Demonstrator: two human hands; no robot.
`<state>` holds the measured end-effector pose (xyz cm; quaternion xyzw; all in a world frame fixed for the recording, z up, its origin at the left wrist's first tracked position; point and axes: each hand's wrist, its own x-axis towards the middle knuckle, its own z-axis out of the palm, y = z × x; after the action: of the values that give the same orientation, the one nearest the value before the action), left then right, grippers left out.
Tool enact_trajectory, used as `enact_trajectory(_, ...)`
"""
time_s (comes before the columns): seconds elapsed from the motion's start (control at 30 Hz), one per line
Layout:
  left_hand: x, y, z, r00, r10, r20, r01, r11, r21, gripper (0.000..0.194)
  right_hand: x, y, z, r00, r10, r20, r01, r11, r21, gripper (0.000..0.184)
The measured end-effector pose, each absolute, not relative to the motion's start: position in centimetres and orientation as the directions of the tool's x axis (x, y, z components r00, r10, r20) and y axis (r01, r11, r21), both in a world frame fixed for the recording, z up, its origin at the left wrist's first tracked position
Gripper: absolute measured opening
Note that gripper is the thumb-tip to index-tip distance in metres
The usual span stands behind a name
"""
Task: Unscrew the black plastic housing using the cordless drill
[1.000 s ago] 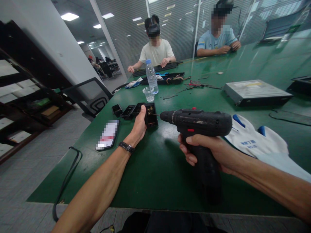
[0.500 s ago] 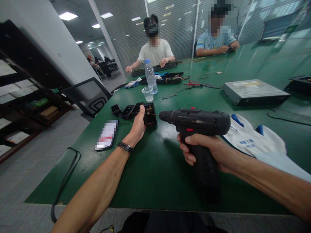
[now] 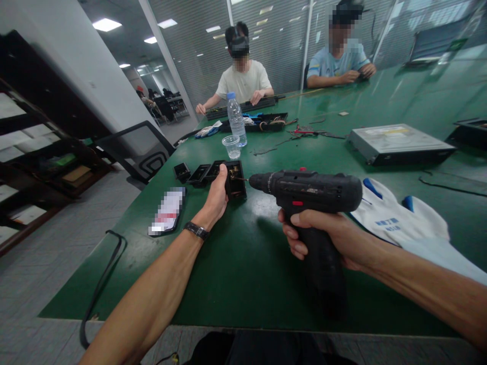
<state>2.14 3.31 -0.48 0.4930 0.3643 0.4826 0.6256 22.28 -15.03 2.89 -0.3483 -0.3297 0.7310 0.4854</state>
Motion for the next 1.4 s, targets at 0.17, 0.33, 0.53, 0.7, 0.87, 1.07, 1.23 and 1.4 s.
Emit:
enact_trajectory(0.17,2.09,3.36,-0.46,0.272,0.962,0.025,-0.245,0.044,0.969,0.063,22.25,-14.98,2.89,-0.290,0.939,-0.183,-0.477,-0.308,-0.823,0.018)
enact_trajectory(0.33,2.11,3.25,-0.25,0.278,0.960,0.021,-0.243,0.050,0.969,0.064,22.25,-15.08,2.91,-0.295,0.938,-0.182,-0.478,-0.310,-0.822,0.018)
enact_trajectory(0.53,2.12,3.17,-0.26,0.275,0.961,-0.003,-0.252,0.075,0.965,0.065,22.28,-15.02,2.88,-0.294,0.940,-0.176,-0.471,-0.303,-0.829,0.017)
enact_trajectory(0.7,2.14,3.05,-0.27,0.283,0.959,0.018,-0.236,0.052,0.970,0.063,22.25,-15.06,2.94,-0.291,0.942,-0.169,-0.473,-0.296,-0.830,0.017)
enact_trajectory(0.87,2.13,3.13,-0.39,0.283,0.959,0.034,-0.236,0.035,0.971,0.061,22.26,-15.09,2.97,-0.284,0.942,-0.181,-0.473,-0.302,-0.828,0.017)
enact_trajectory(1.07,2.08,3.37,-0.53,0.278,0.961,0.015,-0.243,0.055,0.968,0.061,22.27,-15.00,3.11,-0.285,0.940,-0.188,-0.469,-0.308,-0.828,0.017)
enact_trajectory(1.23,2.10,3.29,-0.55,0.282,0.959,0.026,-0.241,0.045,0.969,0.061,22.19,-15.07,3.11,-0.280,0.941,-0.188,-0.468,-0.305,-0.829,0.019)
enact_trajectory(1.4,2.06,3.35,-0.60,0.294,0.955,0.044,-0.237,0.028,0.971,0.061,22.16,-15.11,3.11,-0.274,0.944,-0.183,-0.468,-0.297,-0.832,0.018)
